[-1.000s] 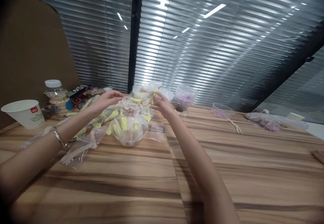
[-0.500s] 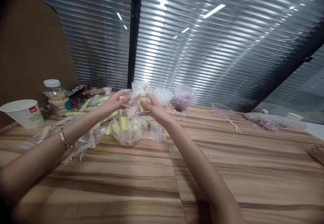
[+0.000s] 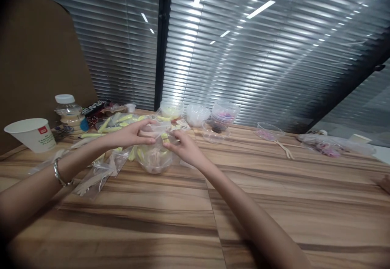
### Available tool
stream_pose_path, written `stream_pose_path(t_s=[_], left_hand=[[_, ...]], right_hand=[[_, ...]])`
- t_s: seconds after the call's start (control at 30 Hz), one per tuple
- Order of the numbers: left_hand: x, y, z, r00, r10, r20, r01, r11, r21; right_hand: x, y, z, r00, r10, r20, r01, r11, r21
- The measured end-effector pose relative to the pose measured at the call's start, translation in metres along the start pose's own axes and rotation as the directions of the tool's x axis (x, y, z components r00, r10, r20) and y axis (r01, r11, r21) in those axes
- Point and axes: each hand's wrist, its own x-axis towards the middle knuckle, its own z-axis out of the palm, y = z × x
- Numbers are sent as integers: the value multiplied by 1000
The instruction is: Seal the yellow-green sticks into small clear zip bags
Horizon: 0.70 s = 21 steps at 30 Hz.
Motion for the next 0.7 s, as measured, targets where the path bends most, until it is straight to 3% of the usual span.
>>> stream_pose_path(t_s=[0.17, 0.27, 0.5, 0.7], left_hand=[[2, -2, -2, 998, -43, -35, 39, 995, -94], [2, -4, -7, 999, -38, -26, 34, 991, -131], [-1, -9, -22, 1000, -30, 11, 30, 996, -79], [0, 0, -22, 1000, 9, -26, -6, 992, 127]], right_hand=[[2, 7, -4, 999, 30, 23, -29, 997, -65], [0, 13, -3, 999, 39, -10, -38, 999, 17], [-2, 7, -6, 990, 77, 115, -105, 960, 258], [1, 5, -10, 996, 54, 72, -64, 986, 154]])
